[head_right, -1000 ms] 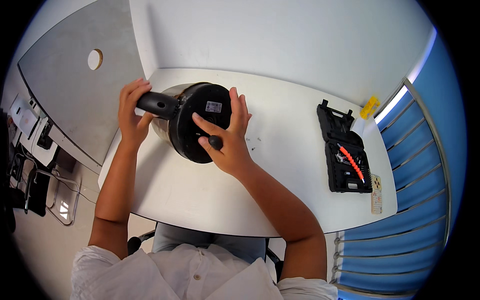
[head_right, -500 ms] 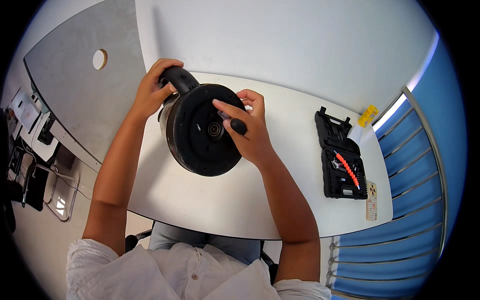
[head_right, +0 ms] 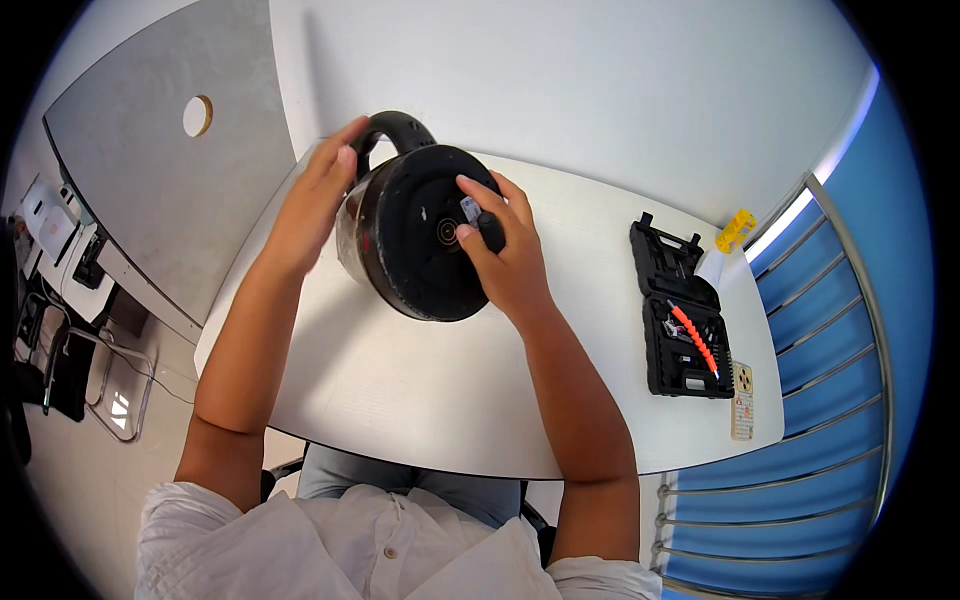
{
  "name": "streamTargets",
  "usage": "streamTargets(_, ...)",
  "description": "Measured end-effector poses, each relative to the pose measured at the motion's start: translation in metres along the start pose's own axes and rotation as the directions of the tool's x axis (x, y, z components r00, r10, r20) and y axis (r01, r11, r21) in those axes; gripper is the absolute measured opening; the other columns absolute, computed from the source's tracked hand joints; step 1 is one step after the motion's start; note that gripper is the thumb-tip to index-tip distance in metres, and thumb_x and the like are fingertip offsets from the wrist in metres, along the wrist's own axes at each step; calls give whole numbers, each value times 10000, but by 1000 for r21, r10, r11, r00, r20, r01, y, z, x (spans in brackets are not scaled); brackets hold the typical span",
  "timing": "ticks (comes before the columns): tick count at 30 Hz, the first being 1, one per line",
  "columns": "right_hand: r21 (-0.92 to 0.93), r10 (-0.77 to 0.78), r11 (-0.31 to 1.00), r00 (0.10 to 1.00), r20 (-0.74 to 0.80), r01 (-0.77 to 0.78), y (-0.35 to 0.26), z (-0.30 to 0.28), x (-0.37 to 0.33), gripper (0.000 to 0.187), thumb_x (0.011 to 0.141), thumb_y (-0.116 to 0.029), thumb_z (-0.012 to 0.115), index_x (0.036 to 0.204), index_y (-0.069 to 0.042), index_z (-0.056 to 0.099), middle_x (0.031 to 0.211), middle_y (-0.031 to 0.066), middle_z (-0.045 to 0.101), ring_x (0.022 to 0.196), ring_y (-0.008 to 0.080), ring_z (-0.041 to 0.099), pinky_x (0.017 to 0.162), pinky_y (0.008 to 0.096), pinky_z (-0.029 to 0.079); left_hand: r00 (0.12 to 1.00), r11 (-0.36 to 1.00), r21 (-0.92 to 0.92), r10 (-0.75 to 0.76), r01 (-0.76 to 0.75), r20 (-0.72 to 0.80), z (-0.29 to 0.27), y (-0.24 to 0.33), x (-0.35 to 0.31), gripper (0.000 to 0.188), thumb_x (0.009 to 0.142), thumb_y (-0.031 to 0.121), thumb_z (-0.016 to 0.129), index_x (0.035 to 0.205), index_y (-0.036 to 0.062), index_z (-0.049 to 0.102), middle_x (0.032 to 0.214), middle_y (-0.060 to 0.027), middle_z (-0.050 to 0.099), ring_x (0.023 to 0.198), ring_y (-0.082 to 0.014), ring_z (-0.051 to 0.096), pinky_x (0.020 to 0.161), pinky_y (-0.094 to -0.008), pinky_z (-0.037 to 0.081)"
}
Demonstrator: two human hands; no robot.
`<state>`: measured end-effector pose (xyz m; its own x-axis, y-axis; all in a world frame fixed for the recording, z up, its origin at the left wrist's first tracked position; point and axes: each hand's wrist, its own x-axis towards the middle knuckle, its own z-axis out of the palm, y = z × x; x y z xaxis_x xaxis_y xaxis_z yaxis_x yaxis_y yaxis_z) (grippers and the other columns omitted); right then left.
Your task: The person assembles a small electric kettle by inserting screws into the base and tightening them with a screwdriver. They then attach the base to the kettle body and secure it by hand.
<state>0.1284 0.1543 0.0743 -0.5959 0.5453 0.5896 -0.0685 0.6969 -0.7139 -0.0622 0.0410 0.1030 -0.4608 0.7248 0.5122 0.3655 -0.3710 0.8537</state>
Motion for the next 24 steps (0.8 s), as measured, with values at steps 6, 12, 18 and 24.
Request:
streamTargets(6,21,38,999,999,-20,-38,7,-2,3,408,860,-142,543,1266,-112,528,1301,124,432,1209,247,434,1012,332,335,988,975,223,-10,-24,152,24,21,-19,740,768,427,640,1347,37,395,1349,-194,409,1284,-314,360,1050,-383,297)
streamTargets(12,182,99,979,995,-30,-92,13,-5,7,441,899,-159,525,1321,-53,456,1291,109,470,1206,211,440,1023,317,324,990,965,260,-18,-20,143,22,11,-7,650,778,361,611,1328,63,433,1335,-178,416,1274,-303,364,1055,-384,288)
streamTargets(18,322,212,932,971,-107,-167,30,-5,7,491,894,-134,530,1351,-6,401,1273,125,503,1166,190,476,1003,286,340,991,964,246,78,-102,106,23,-7,0,613,777,430,590,1284,99,490,1278,-143,474,1244,-287,388,1034,-402,291)
streamTargets(24,394,236,906,958,-161,-157,31,5,6,516,896,-105,512,1364,36,344,1252,144,506,1117,171,498,987,277,349,996,999,-16,31,-29,88,22,-15,3,491,848,297,532,1280,66,490,1264,-128,492,1201,-236,438,1020,-335,324)
